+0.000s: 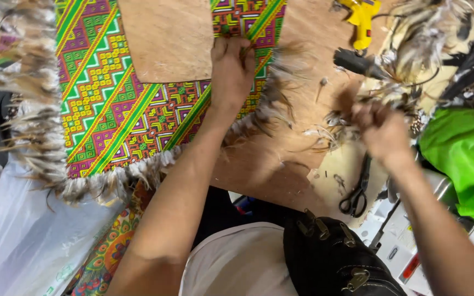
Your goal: Attaching decorative feathers to the border of a patterned fabric piece using a hot glue gun.
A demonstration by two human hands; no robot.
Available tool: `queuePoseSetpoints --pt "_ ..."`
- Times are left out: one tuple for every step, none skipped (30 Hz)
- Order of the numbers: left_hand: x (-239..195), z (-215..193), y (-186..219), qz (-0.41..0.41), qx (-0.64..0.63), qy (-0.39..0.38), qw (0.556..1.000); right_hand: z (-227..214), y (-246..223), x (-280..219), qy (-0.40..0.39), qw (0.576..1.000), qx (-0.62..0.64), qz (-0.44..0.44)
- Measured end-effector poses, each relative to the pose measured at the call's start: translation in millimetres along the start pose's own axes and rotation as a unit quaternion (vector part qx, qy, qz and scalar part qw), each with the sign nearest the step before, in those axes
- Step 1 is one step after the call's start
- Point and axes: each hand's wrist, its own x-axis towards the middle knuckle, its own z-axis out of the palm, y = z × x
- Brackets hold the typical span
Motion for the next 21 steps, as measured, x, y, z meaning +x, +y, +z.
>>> queuePoseSetpoints --pt "-9.4 -7.3 27.2 0.004 0.000 -0.007 1.000 4.5 -2.0 -19.9 0.002 1.000 0.005 0.006" --pt "-17.8 -16.6 53.2 0.056 -0.001 0.011 0.998 10.1 -6.1 -38.2 -0.040 0.996 0.037 0.065" --pt "-26.5 -26.2 79.4 0.109 -0.003 0.028 0.994 15.6 -10.5 -56.6 -0.083 0.987 0.070 0.123" --pt "-41.2 -21.4 88.8 0.114 -0.004 0.021 0.993 39.2 31.1 -49.0 -0.079 0.986 0.076 0.127" --pt "-55.9 -17.2 98.3 0.092 -0.009 -0.005 0.996 63.2 72.3 -41.9 0.007 0.991 0.120 0.058" --pt "-68.6 -13.3 107.5 0.072 -0.013 -0.029 0.997 86.9 111.6 -32.6 0.095 0.982 0.160 -0.016" --pt "-81.3 -3.3 106.8 0.078 -0.014 -0.034 0.996 88.7 117.0 -31.1 0.100 0.981 0.165 -0.013" --pt "-95.1 5.7 105.2 0.102 -0.010 -0.044 0.994 91.5 122.2 -29.6 0.145 0.974 0.171 -0.019" --pt "-109.1 14.3 103.1 0.126 -0.005 -0.055 0.990 94.7 127.4 -28.3 0.189 0.966 0.177 -0.024" --pt "-118.4 17.1 105.8 0.131 -0.005 -0.060 0.990 97.4 130.1 -18.5 0.193 0.964 0.181 -0.021" --pt "-128.0 19.5 108.1 0.131 0.003 -0.080 0.988 100.3 132.8 -8.8 0.232 0.958 0.139 -0.101" --pt "-137.5 20.8 109.5 0.131 0.014 -0.098 0.986 103.7 134.4 2.6 0.266 0.942 0.096 -0.182" --pt "-142.3 22.5 111.3 0.134 0.016 -0.100 0.986 94.5 120.6 7.3 0.268 0.941 0.100 -0.181" --pt "-147.6 23.4 113.1 0.136 0.023 -0.119 0.983 85.3 106.7 11.3 0.251 0.938 0.038 -0.234" --pt "-152.7 23.8 114.8 0.139 0.030 -0.138 0.980 75.9 92.4 15.3 0.233 0.929 -0.023 -0.286" --pt "-155.7 23.2 115.8 0.142 0.034 -0.139 0.979 71.6 95.2 25.4 0.235 0.928 -0.019 -0.287" --pt "-158.6 22.0 116.5 0.148 0.051 -0.155 0.975 67.5 97.3 35.4 0.193 0.921 -0.095 -0.325" --pt "-162.4 20.1 117.0 0.153 0.069 -0.171 0.971 64.1 99.2 44.7 0.148 0.905 -0.171 -0.361" --pt "-162.0 16.5 118.4 0.154 0.072 -0.172 0.970 63.1 94.1 46.0 0.148 0.905 -0.168 -0.362" --pt "-161.9 14.8 120.7 0.145 0.072 -0.180 0.970 59.9 90.0 47.6 0.133 0.900 -0.171 -0.379" --pt "-161.5 12.6 122.5 0.135 0.072 -0.189 0.970 57.1 85.3 49.1 0.117 0.894 -0.175 -0.396"
